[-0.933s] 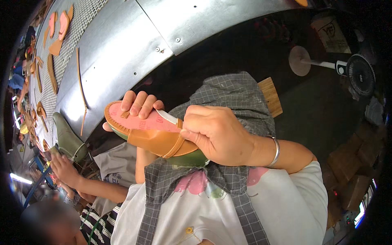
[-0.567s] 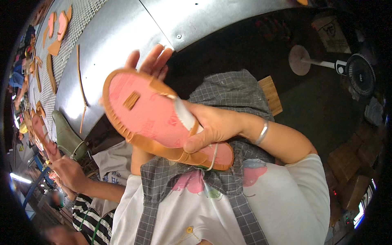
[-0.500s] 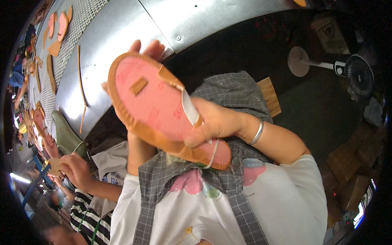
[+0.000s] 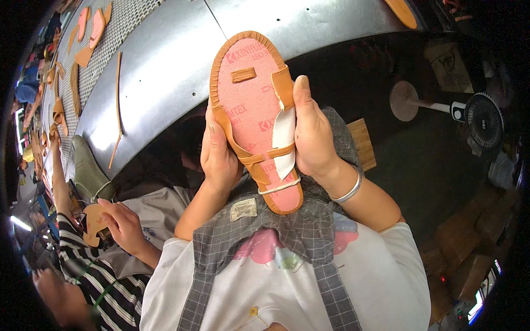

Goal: The person fits sandal uppers and straps onto shoe lasts and insoles by hand, removes them from the lasts, carries a sandal to apply glue at a workstation, and presses the straps onto the insole.

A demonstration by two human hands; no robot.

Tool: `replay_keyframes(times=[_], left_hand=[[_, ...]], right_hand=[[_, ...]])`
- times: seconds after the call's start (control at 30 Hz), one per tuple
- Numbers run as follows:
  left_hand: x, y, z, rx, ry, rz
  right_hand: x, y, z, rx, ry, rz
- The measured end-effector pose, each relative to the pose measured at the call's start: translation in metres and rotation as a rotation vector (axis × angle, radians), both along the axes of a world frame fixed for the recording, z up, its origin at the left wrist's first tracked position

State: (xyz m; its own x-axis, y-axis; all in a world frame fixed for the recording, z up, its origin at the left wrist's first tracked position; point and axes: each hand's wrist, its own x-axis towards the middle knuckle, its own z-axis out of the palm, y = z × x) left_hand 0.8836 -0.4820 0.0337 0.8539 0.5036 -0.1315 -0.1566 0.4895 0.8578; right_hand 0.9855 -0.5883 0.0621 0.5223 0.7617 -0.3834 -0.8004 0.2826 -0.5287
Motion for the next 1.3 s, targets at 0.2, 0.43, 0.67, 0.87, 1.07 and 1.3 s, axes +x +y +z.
replay_keyframes(times=[0.2, 0.43, 0.67, 0.87, 1.07, 1.3], left_hand=[[0.009, -0.002, 0.013, 0.362, 0.041, -0.036], [0.007, 0.010, 0.006, 0.206, 0.107, -0.130], [0.005, 0.002, 0.003, 0.408, 0.046, -0.144], [0.005, 0.002, 0.006, 0.067, -0.041, -0.218], [-0.001, 0.012, -0.004, 0.238, -0.008, -0.377], [-0.003, 0.001, 0.001, -0.082, -0.005, -0.347]], right_hand=[[-0.005, 0.008, 0.001, -0.287, -0.357, -0.043], [0.001, 0.002, -0.009, -0.165, -0.124, 0.006], [0.000, 0.003, -0.008, -0.197, -0.254, -0.017], [0.015, -0.002, -0.009, -0.175, -0.088, 0.057], [0.012, -0.016, -0.015, -0.205, -0.236, 0.135], [0.005, -0.036, -0.019, -0.245, -0.399, 0.221]])
